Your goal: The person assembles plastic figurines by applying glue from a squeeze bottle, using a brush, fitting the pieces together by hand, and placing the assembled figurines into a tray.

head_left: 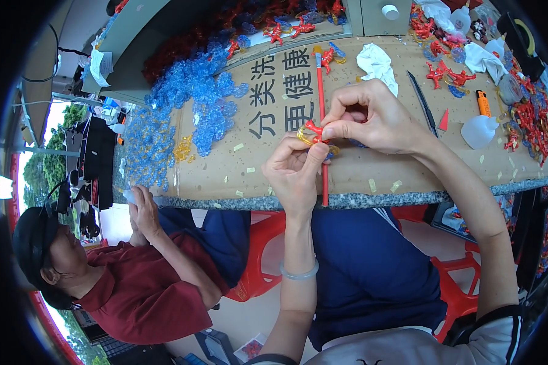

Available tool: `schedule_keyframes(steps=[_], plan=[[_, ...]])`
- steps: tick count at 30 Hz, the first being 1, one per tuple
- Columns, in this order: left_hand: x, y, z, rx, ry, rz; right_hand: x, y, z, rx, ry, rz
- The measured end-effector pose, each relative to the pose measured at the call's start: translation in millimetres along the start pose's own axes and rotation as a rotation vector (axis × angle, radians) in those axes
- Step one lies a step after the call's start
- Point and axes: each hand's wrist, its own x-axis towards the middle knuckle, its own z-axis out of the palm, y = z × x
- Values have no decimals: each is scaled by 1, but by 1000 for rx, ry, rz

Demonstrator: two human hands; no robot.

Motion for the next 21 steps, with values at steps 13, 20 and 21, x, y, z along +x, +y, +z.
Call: schedule_keyframes(steps=[13, 20, 21], plan=[[3, 2, -1, 6, -25, -52, 4, 1, -3, -234, 21, 9], [3, 4, 4, -13, -23, -93, 6, 9, -4, -171, 66, 33], [3, 4, 3, -12, -22, -93, 6, 10, -4, -170, 65, 33]])
